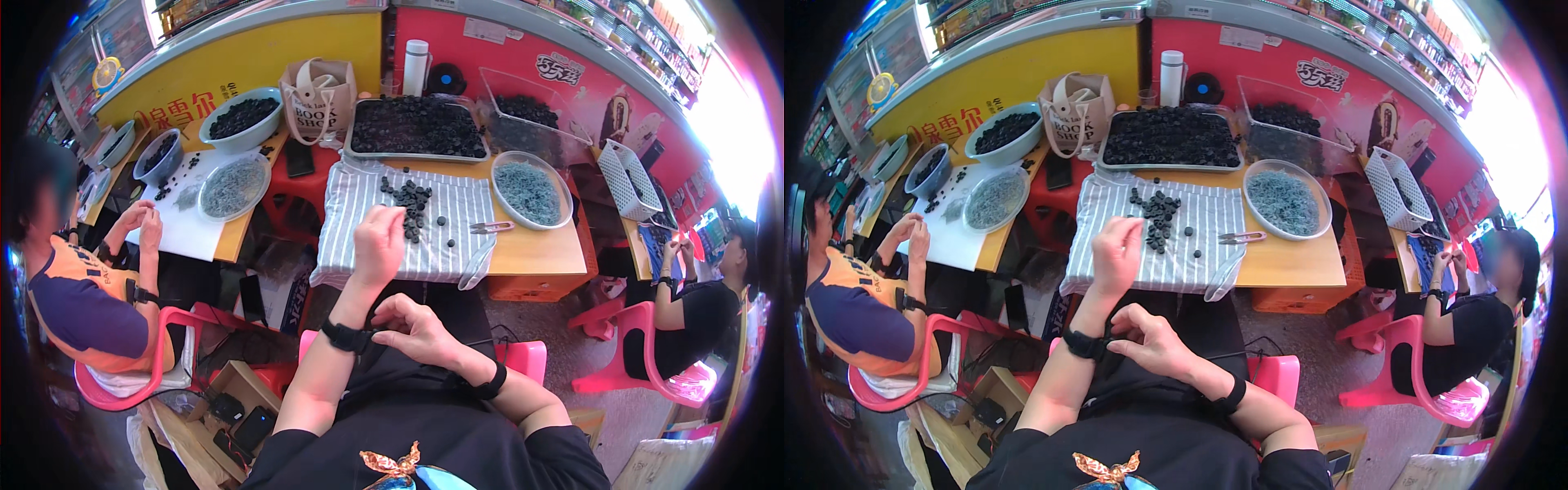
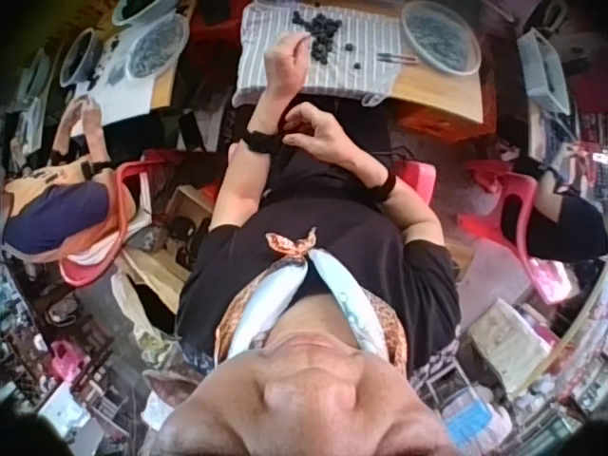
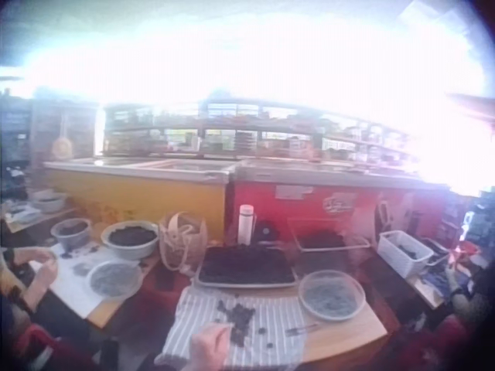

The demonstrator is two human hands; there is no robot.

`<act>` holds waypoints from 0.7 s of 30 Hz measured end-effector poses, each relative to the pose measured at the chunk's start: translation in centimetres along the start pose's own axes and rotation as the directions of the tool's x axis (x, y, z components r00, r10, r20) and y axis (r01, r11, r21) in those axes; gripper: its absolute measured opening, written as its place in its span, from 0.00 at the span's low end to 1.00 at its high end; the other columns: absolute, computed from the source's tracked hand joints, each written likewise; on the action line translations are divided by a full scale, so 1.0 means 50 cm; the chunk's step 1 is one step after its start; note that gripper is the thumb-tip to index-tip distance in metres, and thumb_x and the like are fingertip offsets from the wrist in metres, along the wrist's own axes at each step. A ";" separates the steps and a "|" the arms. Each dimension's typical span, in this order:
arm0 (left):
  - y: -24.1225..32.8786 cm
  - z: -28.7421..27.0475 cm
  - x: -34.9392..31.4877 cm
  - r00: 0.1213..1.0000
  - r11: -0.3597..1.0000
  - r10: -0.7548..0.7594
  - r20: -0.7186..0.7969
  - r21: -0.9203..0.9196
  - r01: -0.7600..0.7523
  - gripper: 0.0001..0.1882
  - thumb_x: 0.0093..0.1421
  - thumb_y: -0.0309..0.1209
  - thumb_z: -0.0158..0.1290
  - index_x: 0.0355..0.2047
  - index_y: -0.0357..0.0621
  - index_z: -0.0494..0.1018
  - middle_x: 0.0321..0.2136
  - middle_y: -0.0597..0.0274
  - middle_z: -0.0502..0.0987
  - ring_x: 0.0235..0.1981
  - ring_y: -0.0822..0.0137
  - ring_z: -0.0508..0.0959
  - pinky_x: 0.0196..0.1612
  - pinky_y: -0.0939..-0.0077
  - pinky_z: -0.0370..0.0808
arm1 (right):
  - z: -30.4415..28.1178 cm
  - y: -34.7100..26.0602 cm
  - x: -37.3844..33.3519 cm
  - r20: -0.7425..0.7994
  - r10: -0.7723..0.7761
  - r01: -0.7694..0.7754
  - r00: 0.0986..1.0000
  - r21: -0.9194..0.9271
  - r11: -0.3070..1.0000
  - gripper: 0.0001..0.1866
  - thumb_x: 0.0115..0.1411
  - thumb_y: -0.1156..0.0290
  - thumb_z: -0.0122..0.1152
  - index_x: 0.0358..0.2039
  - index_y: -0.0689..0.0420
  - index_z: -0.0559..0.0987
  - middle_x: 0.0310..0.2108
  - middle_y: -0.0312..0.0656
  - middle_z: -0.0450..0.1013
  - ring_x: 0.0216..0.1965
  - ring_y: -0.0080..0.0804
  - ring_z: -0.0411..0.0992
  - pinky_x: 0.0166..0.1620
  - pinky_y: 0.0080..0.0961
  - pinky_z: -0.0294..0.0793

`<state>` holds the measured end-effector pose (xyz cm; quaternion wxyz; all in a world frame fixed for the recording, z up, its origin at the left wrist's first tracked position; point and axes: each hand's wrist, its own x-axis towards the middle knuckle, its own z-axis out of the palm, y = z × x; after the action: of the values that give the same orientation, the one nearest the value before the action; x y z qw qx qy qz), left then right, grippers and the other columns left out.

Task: Sorting and inspecting small black plastic or rubber components on a worktable.

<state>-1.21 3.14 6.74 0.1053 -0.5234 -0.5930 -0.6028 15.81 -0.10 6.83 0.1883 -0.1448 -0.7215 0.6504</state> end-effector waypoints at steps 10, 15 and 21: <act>-0.017 -0.013 -0.044 0.986 0.979 -0.163 0.035 -0.119 0.166 0.05 0.61 0.18 0.53 0.36 0.32 0.78 0.28 0.52 0.78 0.26 0.61 0.79 0.29 0.72 0.74 | -0.236 0.040 0.115 -0.345 -0.392 0.018 0.853 -0.731 0.682 0.07 0.53 0.79 0.62 0.35 0.62 0.77 0.31 0.48 0.73 0.34 0.48 0.73 0.37 0.38 0.72; 0.006 -0.005 -0.074 0.979 0.993 -0.099 0.176 -0.052 0.110 0.07 0.59 0.16 0.53 0.37 0.34 0.76 0.28 0.50 0.76 0.28 0.51 0.78 0.30 0.66 0.74 | -0.281 0.044 0.207 -0.123 -0.444 0.117 0.887 -0.872 0.475 0.08 0.48 0.82 0.58 0.31 0.62 0.77 0.31 0.49 0.73 0.37 0.53 0.71 0.40 0.43 0.71; 0.008 0.001 -0.100 0.937 0.937 -0.256 0.236 -0.176 0.301 0.08 0.60 0.17 0.53 0.39 0.34 0.76 0.27 0.53 0.76 0.26 0.61 0.79 0.28 0.70 0.73 | -0.286 0.056 0.203 -0.051 -0.343 0.102 0.938 -0.905 0.414 0.07 0.48 0.82 0.59 0.31 0.62 0.77 0.30 0.48 0.72 0.36 0.51 0.72 0.40 0.38 0.73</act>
<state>1.28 0.61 3.18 -0.1003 -0.5023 -0.6023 -0.6123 13.30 17.48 6.08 0.2504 -0.1975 -0.9400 0.1216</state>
